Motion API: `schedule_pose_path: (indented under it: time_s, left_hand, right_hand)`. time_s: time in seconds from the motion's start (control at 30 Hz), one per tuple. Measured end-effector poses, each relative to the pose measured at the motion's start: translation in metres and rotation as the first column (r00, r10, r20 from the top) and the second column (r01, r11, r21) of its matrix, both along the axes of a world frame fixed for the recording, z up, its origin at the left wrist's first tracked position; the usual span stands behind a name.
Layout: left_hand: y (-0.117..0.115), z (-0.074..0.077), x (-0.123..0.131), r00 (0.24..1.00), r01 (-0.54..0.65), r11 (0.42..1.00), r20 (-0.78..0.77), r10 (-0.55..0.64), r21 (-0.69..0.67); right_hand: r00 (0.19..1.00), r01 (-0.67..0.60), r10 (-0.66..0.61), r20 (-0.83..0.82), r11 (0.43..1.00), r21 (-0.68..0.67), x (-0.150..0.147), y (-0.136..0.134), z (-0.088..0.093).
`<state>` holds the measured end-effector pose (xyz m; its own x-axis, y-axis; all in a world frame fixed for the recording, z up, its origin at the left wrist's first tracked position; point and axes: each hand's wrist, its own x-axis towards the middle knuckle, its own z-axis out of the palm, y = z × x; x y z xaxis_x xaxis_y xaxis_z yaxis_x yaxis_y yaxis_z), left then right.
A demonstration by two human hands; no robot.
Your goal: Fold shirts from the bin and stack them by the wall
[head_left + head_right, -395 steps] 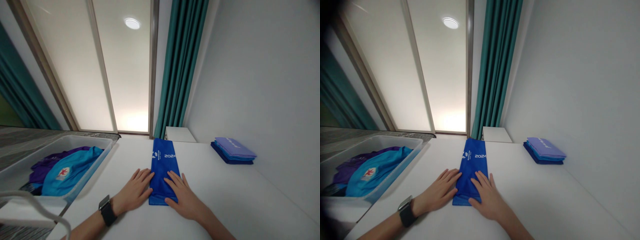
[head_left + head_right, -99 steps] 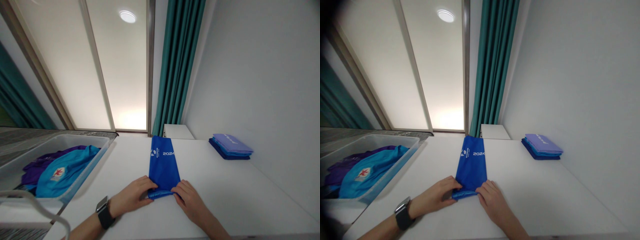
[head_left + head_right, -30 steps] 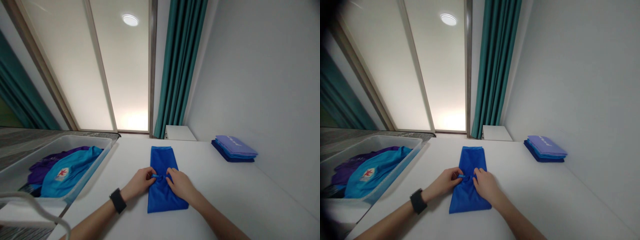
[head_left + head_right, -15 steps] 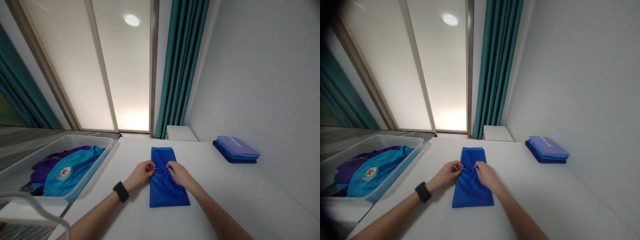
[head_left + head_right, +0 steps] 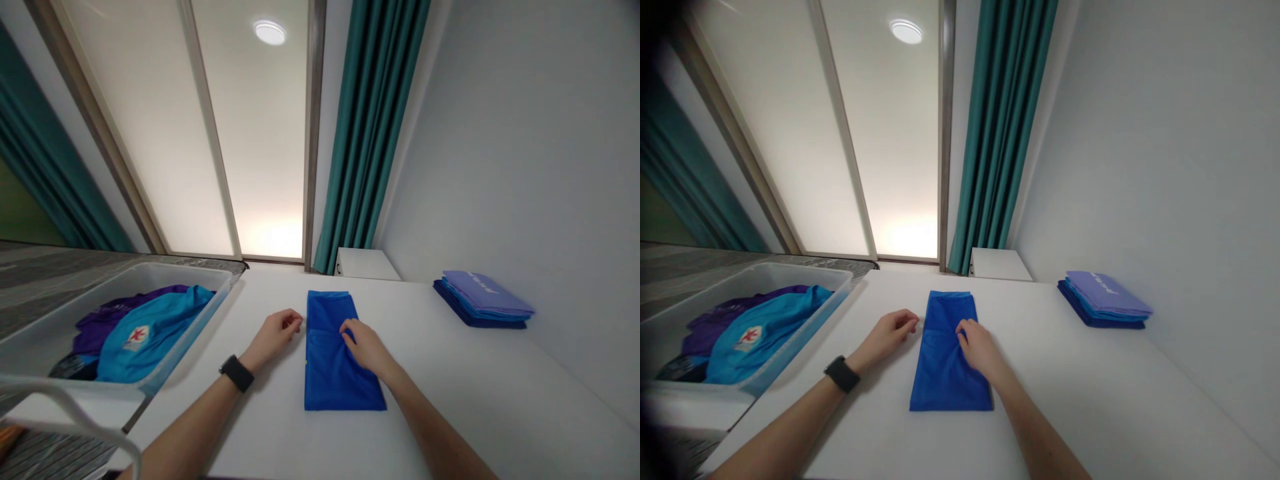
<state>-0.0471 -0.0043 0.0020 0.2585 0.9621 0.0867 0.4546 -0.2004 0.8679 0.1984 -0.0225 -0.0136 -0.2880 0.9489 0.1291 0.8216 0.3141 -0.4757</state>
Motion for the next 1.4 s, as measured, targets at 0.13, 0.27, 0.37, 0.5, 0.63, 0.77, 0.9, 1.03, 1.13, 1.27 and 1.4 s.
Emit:
schedule_pose_path:
  time_s: [0.13,0.27,0.37,0.5,0.63,0.77,0.9,1.03,1.13,1.27,1.4]
  left_hand:
    - [-0.01,0.003,0.007,0.989,0.041,0.993,-0.145,-0.025,0.108]
    - [-0.019,0.002,0.017,0.939,0.093,0.965,-0.345,-0.003,0.245]
    - [-0.019,0.001,0.021,0.915,0.105,0.966,-0.403,-0.002,0.235]
    - [-0.016,-0.001,0.02,0.926,0.097,0.976,-0.377,-0.017,0.195]
    - [-0.015,-0.001,0.018,0.924,0.101,0.974,-0.382,-0.017,0.201]
    - [-0.016,-0.001,0.019,0.941,0.106,0.976,-0.337,-0.038,0.187]
    - [-0.016,0.0,0.019,0.963,0.094,0.983,-0.264,-0.049,0.16]
    - [-0.019,0.004,0.017,0.935,0.084,0.963,-0.355,0.012,0.255]
    - [-0.03,0.009,0.018,0.922,0.155,0.906,-0.388,0.012,0.395]
    - [-0.052,0.014,0.024,0.812,0.513,0.761,-0.512,-0.281,0.397]
    - [-0.063,0.015,0.029,0.675,0.671,0.682,-0.618,-0.402,0.29]
  right_hand:
    - [1.0,-0.007,0.007,0.006,1.0,-0.001,0.0,-0.001,0.002]
    - [1.0,-0.008,0.008,0.007,1.0,0.011,-0.002,-0.003,0.004]
    - [1.0,0.007,-0.006,-0.018,1.0,0.025,-0.003,-0.005,0.004]
    - [0.995,0.04,-0.034,-0.09,0.997,0.064,0.003,-0.005,0.003]
    - [0.995,0.053,-0.048,-0.085,0.997,0.056,0.013,-0.006,-0.001]
    - [0.991,0.036,-0.028,-0.128,0.998,0.059,0.016,-0.006,-0.005]
    - [0.987,0.031,-0.019,-0.159,0.997,0.075,0.015,-0.005,-0.007]
    - [0.991,0.033,-0.023,-0.132,0.997,0.072,0.014,-0.006,-0.008]
    - [0.993,0.032,-0.024,-0.114,0.997,0.068,0.014,-0.007,-0.008]
    - [0.995,0.024,-0.017,-0.103,0.997,0.067,0.013,-0.008,-0.008]
    - [0.995,0.023,-0.017,-0.096,0.998,0.065,0.014,-0.007,-0.01]
